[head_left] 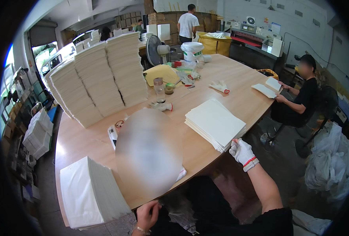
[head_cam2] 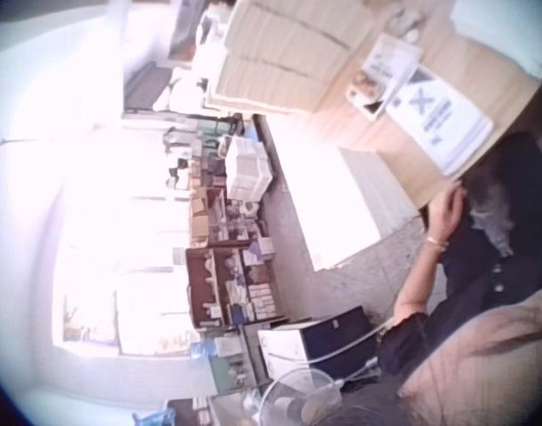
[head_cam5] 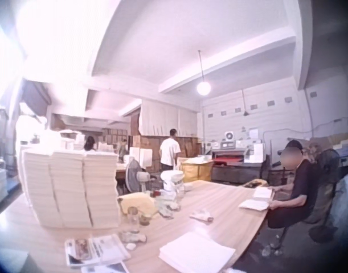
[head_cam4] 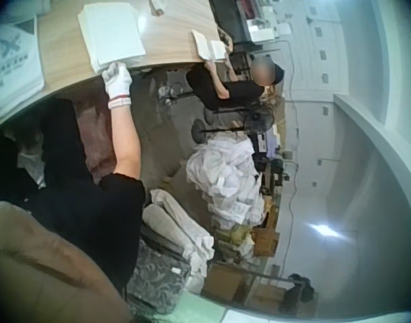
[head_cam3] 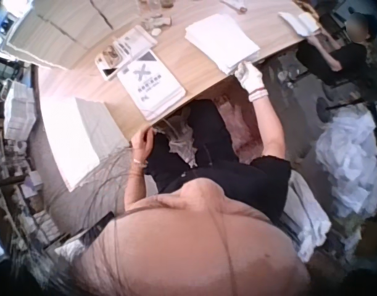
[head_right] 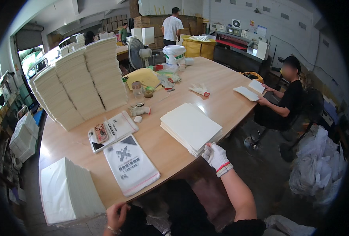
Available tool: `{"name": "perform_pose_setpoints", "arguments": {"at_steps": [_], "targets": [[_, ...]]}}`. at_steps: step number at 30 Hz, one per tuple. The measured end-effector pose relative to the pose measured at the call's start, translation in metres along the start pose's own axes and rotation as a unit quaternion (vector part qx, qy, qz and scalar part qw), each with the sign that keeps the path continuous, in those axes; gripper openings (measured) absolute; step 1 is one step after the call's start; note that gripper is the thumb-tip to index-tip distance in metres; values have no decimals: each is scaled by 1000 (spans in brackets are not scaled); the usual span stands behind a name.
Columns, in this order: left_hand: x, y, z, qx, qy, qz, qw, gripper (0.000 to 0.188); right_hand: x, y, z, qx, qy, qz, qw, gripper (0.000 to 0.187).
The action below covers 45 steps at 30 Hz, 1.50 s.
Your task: The person wraps individual books with white paper at a table. They pick up a book, place it on a sheet of paper, fold the paper around the book, and set the wrapped book aside. The process repeats continuously with a coworker visible in the background.
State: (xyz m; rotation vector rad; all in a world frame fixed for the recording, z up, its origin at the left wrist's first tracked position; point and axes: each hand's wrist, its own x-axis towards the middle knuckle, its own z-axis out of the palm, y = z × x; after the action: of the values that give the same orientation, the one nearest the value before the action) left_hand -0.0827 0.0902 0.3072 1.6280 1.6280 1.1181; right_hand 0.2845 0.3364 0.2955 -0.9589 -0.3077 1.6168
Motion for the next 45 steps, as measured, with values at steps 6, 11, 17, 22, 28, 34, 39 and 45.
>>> {"name": "perform_pose_setpoints", "arguments": {"at_steps": [6,11,17,22,28,34,39,45], "targets": [[87,-54,50,282,84,28,955,36,20,-23,31,1,13,7,1000,22],[119,-92,70,526,-50,7,849,19,9,-41,53,-254,10,-106,961,4],[123,-142,73,469,25,54,881,9,-74,5,10,-338,-198,-179,903,31],[131,-114,43,407,-19,15,913,14,-132,81,-15,-258,-274,11,926,34],[102,-112,36,366,253,50,894,17,-147,118,-15,-178,-100,147,968,18],[106,-105,23,-240,57,-240,939,21,-158,136,-6,-116,-64,144,981,21],[86,-91,40,-162,106,-168,967,27,-178,137,0,-188,-85,115,972,21],[60,-101,136,-190,343,13,920,49,-193,140,-6,-190,-98,166,963,21]]}}
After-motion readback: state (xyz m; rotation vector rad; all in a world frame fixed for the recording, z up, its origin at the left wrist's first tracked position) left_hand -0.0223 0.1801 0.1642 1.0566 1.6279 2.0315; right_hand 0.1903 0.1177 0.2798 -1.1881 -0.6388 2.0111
